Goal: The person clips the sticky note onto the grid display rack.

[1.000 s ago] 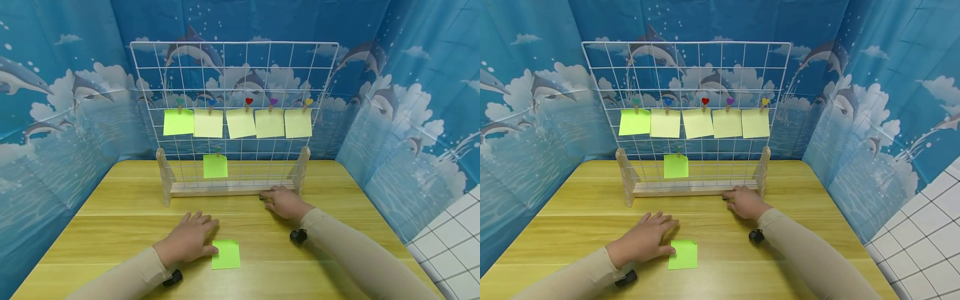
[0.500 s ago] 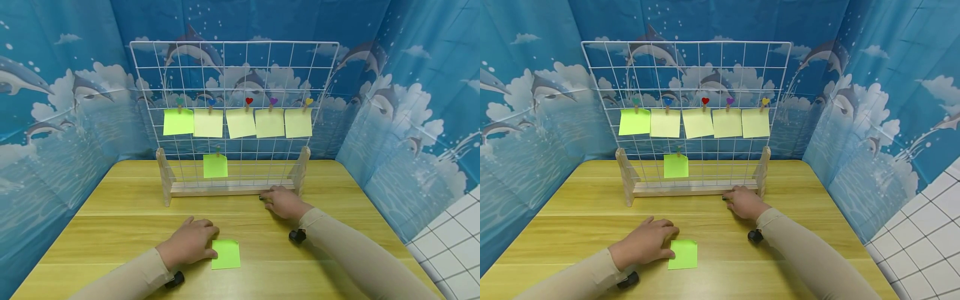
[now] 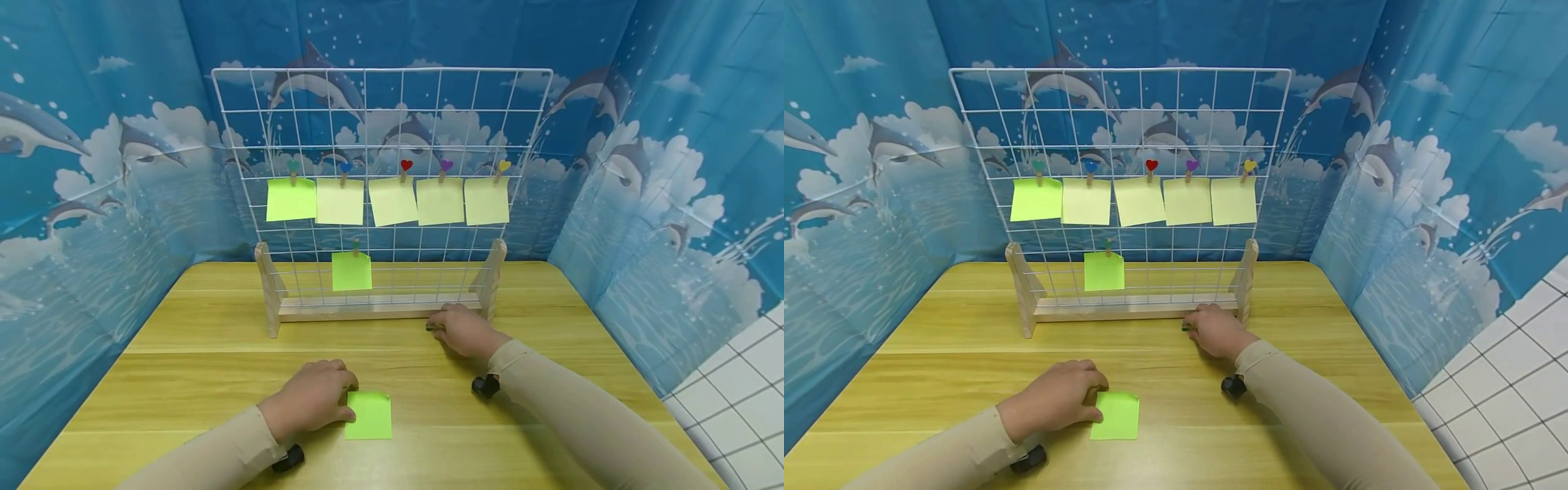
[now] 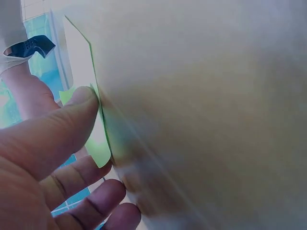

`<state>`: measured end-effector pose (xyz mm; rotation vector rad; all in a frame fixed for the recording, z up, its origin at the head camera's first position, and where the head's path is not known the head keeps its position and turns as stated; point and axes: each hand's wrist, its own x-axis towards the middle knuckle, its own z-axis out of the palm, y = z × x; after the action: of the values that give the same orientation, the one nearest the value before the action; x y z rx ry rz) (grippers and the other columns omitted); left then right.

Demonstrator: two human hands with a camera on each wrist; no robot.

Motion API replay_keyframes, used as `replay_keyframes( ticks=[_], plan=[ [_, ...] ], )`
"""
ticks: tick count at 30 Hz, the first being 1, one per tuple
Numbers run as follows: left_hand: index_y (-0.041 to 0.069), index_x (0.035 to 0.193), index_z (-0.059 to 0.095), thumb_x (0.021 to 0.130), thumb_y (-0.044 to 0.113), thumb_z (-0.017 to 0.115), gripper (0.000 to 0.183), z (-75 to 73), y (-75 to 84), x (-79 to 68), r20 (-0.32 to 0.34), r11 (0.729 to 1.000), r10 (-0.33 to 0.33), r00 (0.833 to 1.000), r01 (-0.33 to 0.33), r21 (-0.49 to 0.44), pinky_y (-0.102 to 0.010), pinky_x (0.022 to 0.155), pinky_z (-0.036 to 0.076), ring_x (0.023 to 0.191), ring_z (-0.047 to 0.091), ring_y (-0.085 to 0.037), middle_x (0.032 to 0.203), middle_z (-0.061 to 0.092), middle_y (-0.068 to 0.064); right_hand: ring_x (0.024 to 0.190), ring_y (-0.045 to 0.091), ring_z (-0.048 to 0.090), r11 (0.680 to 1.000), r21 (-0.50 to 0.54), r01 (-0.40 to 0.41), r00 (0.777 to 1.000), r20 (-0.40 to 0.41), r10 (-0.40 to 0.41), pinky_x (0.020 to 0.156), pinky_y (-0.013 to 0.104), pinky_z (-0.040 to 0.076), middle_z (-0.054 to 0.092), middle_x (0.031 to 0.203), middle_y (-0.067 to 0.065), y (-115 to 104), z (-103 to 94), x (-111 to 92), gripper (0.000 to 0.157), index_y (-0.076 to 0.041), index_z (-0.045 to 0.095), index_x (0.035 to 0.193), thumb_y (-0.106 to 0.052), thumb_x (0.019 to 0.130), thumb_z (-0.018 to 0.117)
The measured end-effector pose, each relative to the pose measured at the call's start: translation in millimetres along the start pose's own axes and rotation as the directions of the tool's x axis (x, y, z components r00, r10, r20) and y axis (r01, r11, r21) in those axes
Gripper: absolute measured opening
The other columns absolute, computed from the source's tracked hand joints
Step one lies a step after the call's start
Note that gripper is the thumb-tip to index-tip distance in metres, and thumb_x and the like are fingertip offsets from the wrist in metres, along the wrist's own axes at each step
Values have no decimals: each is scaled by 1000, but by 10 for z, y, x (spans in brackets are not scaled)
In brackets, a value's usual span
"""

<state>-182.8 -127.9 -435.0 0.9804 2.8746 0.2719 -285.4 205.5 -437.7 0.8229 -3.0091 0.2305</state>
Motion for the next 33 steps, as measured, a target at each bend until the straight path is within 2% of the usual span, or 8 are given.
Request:
replay_keyframes(
  ticks=[6, 11, 16, 20, 25, 33],
  plan=[
    [14, 115, 77, 83, 39, 88, 42, -13, 8, 1, 1, 998, 0, 1000, 0, -61, -49, 90, 54, 95, 65, -14, 104, 70, 3, 97, 19, 72, 999, 44, -12, 1000, -20, 13, 91, 42, 60, 77, 103, -1, 33, 45, 24, 10, -15, 78, 107, -13, 101, 71],
    [15, 111, 77, 83, 36, 89, 37, 9, -6, 20, 2, 997, 10, 1000, -10, -77, -44, 84, 53, 80, 54, -5, 91, 63, 10, 92, 18, 72, 998, 50, -33, 999, -2, 33, 86, 40, 61, 77, 100, -1, 21, 36, 30, 8, -16, 77, 106, -12, 101, 72],
    [16, 107, 77, 84, 35, 89, 32, 29, -11, 41, 5, 996, 18, 1000, -17, -92, -38, 78, 51, 75, 49, -4, 84, 57, 13, 98, 21, 74, 998, 42, -44, 999, 9, 44, 91, 43, 61, 79, 107, 1, 18, 27, 24, 15, -16, 79, 113, -11, 102, 70],
    [15, 105, 77, 84, 32, 89, 30, 26, -13, 47, 13, 992, 14, 1000, -12, -127, -32, 73, 50, 74, 49, -4, 83, 57, 12, 104, 23, 75, 1000, 11, 4, 1000, 0, -4, 94, 44, 61, 79, 112, 1, 20, 27, 17, 22, -17, 79, 117, -6, 103, 66],
    [14, 102, 75, 84, 29, 90, 27, 6, -6, 47, 25, 984, 1, 1000, 4, -177, -29, 70, 49, 73, 50, -5, 83, 57, 10, 104, 24, 75, 996, -52, 72, 997, -23, -73, 96, 44, 60, 80, 111, 2, 27, 36, 3, 24, -16, 80, 113, -1, 101, 66],
    [16, 97, 71, 85, 23, 89, 23, 0, 9, 62, 50, 970, -16, 999, 28, -242, -28, 70, 48, 73, 50, -5, 84, 58, 9, 107, 26, 74, 998, -35, 54, 999, 0, -54, 97, 44, 60, 79, 114, 4, 42, 37, -2, 27, -13, 80, 114, 3, 102, 62]
  ],
)
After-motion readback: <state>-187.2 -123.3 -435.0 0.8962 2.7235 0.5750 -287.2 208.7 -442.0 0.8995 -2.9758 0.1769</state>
